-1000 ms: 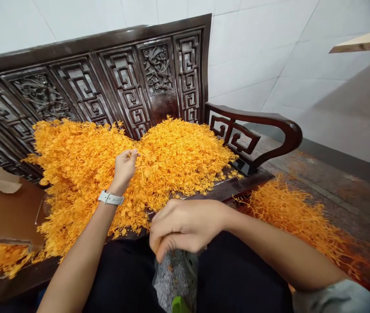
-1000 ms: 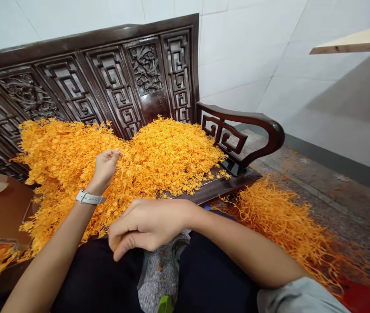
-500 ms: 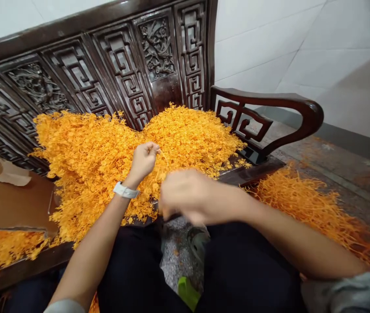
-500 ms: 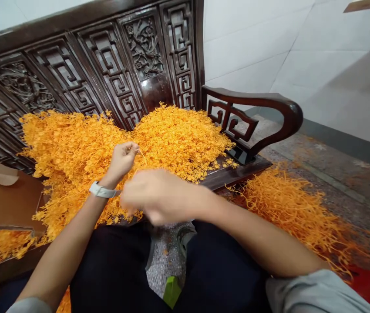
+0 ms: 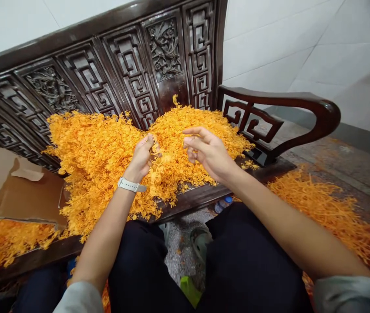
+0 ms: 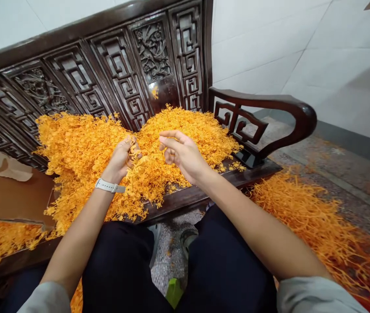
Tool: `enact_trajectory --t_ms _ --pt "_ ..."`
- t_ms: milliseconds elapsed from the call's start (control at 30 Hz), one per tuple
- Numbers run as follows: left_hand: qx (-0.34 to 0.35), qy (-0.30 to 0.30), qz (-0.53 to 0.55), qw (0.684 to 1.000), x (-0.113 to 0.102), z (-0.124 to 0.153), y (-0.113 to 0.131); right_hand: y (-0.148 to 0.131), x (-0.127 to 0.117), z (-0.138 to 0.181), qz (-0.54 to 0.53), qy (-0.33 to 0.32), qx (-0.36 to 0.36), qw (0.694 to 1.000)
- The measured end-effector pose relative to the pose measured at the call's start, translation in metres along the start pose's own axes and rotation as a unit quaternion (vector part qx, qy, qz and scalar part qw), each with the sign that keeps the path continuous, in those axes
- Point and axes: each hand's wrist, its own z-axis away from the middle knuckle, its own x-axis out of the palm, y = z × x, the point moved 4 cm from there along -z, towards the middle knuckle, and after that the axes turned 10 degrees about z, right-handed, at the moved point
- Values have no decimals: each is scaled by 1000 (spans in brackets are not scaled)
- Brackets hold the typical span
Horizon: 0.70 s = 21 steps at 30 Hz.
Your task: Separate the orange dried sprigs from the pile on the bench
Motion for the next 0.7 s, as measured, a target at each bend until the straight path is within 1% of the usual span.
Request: enact_trajectory --t_ms 33,100,167,200,267,367,467,567,633,700 --pt "0 -9 -11 1000 5 2 -1 2 0 0 57 12 -32 998" --pt "-1 -32 -29 999 15 7 -2 5 5 0 164 10 -101 981" --pt "5 -67 -28 997 25 11 -2 8 9 0 236 -8 -135 962" --pt "10 -87 -23 996 29 13 -1 9 10 -2 250 -13 -139 958" --pt "19 -121 -19 992 36 16 0 12 9 -4 245 -16 -138 960" --pt "23 -144 -44 988 41 20 2 15 5 -8 220 -15 -138 965" --pt "44 -150 -84 984 45 22 2 18 -1 -11 235 -7 -149 960" --pt "72 -124 -123 982 44 22 1 18 -5 -11 262 -3 -179 948" --pt "92 -101 -134 981 42 21 0 15 -2 -8 283 -19 -200 938" --pt "121 -90 -139 979 42 21 2 9 4 -2 324 -40 -226 918"
